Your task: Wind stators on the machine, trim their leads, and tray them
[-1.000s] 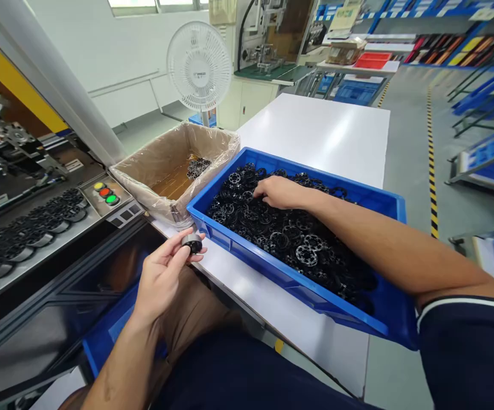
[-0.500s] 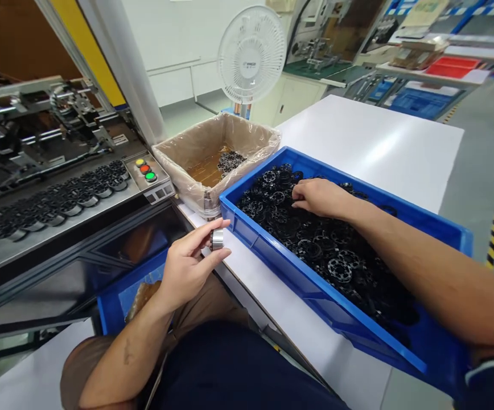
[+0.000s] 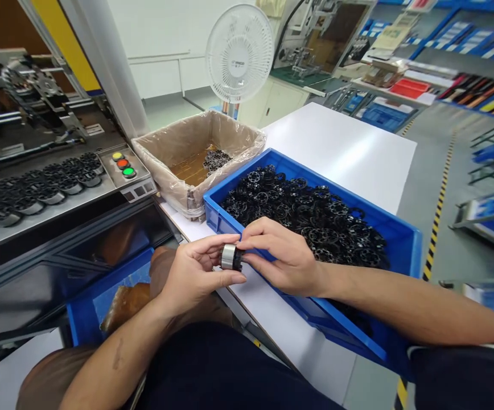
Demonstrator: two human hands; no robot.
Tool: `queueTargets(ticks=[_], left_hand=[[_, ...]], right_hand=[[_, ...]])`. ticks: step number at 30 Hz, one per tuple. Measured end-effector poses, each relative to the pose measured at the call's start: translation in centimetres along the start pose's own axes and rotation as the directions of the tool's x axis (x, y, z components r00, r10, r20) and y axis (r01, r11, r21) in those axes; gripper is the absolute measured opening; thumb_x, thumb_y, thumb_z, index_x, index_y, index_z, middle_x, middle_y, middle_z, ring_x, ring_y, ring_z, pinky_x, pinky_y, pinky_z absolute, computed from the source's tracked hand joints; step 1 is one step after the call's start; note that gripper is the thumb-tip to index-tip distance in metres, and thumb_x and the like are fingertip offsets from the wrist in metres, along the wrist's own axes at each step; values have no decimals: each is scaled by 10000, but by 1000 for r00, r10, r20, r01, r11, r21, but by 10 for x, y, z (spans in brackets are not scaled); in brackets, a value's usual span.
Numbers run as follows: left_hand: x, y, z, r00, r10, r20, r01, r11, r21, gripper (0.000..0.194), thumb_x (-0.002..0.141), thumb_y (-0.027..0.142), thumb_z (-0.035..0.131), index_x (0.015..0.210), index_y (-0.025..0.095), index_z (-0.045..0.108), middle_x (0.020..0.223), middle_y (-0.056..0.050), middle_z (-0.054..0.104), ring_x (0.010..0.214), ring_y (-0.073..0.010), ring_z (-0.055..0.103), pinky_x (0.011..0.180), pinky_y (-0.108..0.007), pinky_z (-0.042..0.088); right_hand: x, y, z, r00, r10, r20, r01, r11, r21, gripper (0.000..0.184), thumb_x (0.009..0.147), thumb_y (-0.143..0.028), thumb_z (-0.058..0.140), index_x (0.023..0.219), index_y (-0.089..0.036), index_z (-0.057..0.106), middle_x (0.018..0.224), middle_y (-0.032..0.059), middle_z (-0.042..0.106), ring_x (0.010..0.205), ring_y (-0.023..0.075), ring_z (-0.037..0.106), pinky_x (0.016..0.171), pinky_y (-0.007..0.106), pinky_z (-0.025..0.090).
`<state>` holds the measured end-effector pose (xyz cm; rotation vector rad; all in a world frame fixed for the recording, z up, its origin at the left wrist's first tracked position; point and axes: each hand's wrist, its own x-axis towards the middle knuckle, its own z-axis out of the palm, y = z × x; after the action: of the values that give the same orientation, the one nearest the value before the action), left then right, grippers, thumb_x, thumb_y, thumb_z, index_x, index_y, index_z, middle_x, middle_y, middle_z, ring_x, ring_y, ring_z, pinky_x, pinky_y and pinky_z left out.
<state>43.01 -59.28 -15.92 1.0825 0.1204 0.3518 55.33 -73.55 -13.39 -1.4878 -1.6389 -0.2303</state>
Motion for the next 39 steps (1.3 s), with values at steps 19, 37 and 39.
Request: queueTargets(ticks=[19, 37, 39], left_hand=[[-6, 1, -8, 998, 67, -17, -61, 966, 249, 480, 570, 304, 952, 1013, 209, 793, 958, -69, 809, 853, -250, 777, 764, -335, 662], [-12, -11, -7, 999, 33, 28, -38, 980, 196, 455, 687, 290, 893, 1121, 234, 769, 1070, -70, 794, 936, -230, 766, 849, -320, 642], [-16, -13, -12, 999, 28, 18, -31, 976, 217, 458, 790, 350, 815, 1223, 235, 723, 1180, -94, 760, 989, -223, 753, 897, -322, 619]], right_hand=[[-3, 12, -3, 951, -300, 72, 309, 926, -217, 259, 914, -181, 663, 1168, -142, 633, 1030, 123, 698, 1013, 229, 680, 808, 396, 638], [-7, 11, 1, 932, -344, 111, 361, 902, -237, 279, 906, -130, 639, 1174, -60, 616, 1033, 152, 681, 1006, 243, 670, 839, 380, 640], [-2, 11, 0, 938, -313, 149, 343, 899, -271, 275, 924, -176, 642, 1183, -88, 611, 1006, 140, 687, 972, 246, 680, 833, 378, 640]])
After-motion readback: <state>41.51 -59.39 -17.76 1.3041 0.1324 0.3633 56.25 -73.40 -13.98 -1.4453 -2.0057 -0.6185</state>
